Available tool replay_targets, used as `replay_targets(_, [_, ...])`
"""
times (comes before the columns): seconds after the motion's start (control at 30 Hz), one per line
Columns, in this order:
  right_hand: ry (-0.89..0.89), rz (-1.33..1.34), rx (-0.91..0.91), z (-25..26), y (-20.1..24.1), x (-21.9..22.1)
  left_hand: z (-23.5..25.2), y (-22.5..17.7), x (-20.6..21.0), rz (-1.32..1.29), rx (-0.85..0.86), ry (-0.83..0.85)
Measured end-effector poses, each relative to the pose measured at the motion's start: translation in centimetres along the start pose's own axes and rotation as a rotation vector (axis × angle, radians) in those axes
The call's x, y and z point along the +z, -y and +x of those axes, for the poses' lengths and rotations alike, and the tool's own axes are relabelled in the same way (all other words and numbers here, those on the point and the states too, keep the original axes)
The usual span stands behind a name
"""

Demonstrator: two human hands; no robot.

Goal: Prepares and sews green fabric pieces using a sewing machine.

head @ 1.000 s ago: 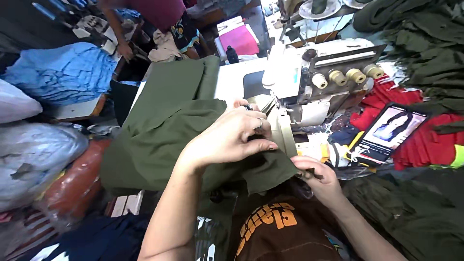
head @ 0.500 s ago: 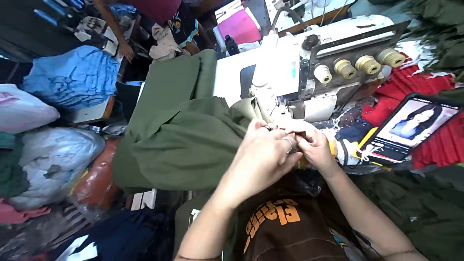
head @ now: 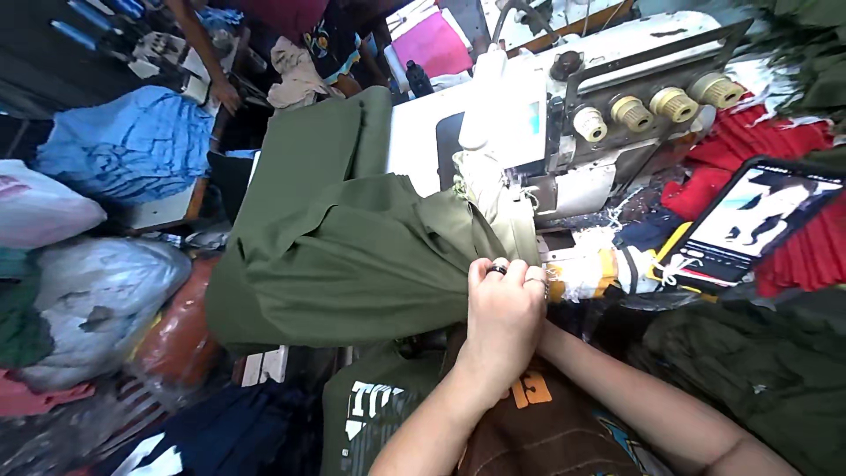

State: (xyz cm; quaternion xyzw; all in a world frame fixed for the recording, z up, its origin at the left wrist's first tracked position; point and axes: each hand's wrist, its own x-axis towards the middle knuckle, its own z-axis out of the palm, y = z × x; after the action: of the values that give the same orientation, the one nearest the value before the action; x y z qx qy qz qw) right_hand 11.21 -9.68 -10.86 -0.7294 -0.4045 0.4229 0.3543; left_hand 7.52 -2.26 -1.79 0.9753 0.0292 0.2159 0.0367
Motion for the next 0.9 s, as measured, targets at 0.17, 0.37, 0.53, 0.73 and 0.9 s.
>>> replay_targets(0.17, [-0.399, 0.749, -0.167, -1.4, 0.1, 0.1, 1.8, 1.3, 2.3, -0.056, -0.018, -0.038])
replay_targets(0.37, [-0.277, 0.791, -0.144, -3.2, -0.9, -3.4, 5.2, 7.5, -2.0, -0.270, 0.140, 0.097])
replay_targets(0.53, [-0.323, 0.353, -0.366, -3.9, -1.1, -3.8, 9.1, 16.7, -4.0, -0.007, 0.375, 0.195])
replay_targets(0.73, [-0.269, -0.023, -0.330, -0.6, 6.9, -3.4, 6.7, 9.4, -13.4, -0.404, 0.730, 0.463])
replay_targets(0.9, [-0.139, -0.080, -0.072, 2.7, 7.7, -2.9, 2.5, 6.5, -14.8, 0.008, 0.786, 0.390])
